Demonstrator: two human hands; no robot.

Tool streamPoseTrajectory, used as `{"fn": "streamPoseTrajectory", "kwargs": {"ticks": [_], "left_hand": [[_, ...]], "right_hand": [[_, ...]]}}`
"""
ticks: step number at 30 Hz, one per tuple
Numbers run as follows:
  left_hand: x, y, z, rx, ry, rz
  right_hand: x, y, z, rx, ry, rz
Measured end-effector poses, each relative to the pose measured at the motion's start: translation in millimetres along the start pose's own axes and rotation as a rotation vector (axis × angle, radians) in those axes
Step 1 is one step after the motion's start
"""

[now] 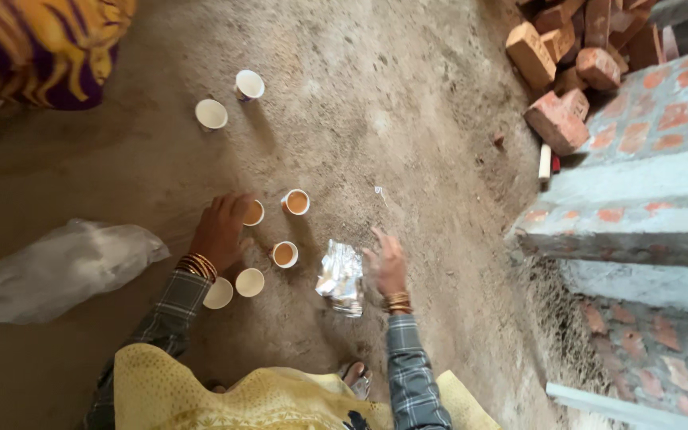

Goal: The person pours tea from a silver foil packet into small paper cups arranged on a dirt floor, handling the packet with both hands.

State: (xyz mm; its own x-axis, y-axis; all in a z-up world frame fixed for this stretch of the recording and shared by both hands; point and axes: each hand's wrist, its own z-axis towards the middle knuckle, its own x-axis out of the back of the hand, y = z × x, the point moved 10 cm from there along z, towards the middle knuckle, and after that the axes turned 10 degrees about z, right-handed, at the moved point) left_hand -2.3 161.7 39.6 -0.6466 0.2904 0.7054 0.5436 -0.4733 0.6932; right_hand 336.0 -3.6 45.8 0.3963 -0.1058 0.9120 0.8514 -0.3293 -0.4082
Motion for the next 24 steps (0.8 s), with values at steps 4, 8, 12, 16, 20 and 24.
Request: {"fn": "streamPoseTrajectory", "kwargs": {"ticks": [4,8,12,16,20,24], "left_hand": [[-18.9,-5.5,3.9,0.015,0.028,0.031],[-16.3,-5.1,4.7,0.015,0.103,0.035],[-11.3,-3.2,5.2,0.003,0.081,0.048],[-6.8,2.4,3.5,-0.025,0.092,0.035],[-12.7,14.7,-4.2,-0.065,0.070,0.017],[-21.2,35.7,-7.0,-0.119,-0.014,0.068]], "right_hand": [[-13.4,-93.2,-3.4,0.219,0.044,0.125],[-48.3,-157.6,-26.3,0.278,-0.093,0.189],[-61.0,-159.4,-35.0,0.252,-0.193,0.154],[-65.4,-139.2,-34.6,0.274,-0.288,0.210],[-75.2,-130.6,-37.2,0.233,-0.266,0.299],[-86.3,-138.6,-37.3,0.231,-0.169,0.260]]}}
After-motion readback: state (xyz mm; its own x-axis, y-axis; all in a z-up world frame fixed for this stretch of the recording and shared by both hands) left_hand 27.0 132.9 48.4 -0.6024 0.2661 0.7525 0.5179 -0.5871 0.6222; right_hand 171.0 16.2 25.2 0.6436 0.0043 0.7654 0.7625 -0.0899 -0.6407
